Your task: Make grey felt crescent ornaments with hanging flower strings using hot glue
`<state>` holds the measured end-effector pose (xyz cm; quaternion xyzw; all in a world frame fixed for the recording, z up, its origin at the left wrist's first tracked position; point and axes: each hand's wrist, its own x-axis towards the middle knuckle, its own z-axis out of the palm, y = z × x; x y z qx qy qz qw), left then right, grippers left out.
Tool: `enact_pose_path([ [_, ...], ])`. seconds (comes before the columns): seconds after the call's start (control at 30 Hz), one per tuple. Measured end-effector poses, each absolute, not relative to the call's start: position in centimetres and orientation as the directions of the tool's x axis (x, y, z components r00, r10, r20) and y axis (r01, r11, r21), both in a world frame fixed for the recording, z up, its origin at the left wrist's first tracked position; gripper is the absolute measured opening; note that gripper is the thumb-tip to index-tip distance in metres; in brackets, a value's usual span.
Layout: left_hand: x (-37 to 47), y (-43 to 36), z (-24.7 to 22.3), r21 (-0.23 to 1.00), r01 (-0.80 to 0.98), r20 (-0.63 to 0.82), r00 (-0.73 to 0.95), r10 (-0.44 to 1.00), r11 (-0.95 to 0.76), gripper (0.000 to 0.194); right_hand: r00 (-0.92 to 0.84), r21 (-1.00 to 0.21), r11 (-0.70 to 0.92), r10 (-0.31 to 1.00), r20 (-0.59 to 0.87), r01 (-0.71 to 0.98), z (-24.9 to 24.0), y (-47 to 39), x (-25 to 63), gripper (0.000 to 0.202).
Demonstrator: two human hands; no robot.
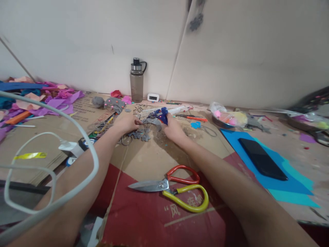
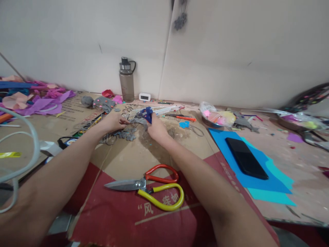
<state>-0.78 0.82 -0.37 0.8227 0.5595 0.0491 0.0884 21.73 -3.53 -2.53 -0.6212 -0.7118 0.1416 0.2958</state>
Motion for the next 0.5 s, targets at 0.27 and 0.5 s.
enact_pose_path([
  [0.27,-0.67,0.56,-0.01,0.205,0.909,-0.034,0.378,0.925,-0.363,0.041,-0.09,-0.678,0.234,0.966,0.241,0.696,-3.68,-2.84,21.55,0.044],
  [0.5,-0.76,0.79,-0.27,0.213,0.903,-0.024,0.386,0.922,-0.372,0.042,-0.084,-0.654,0.199,0.975,0.204,0.73,-3.38,-3.04,21.44,0.038],
])
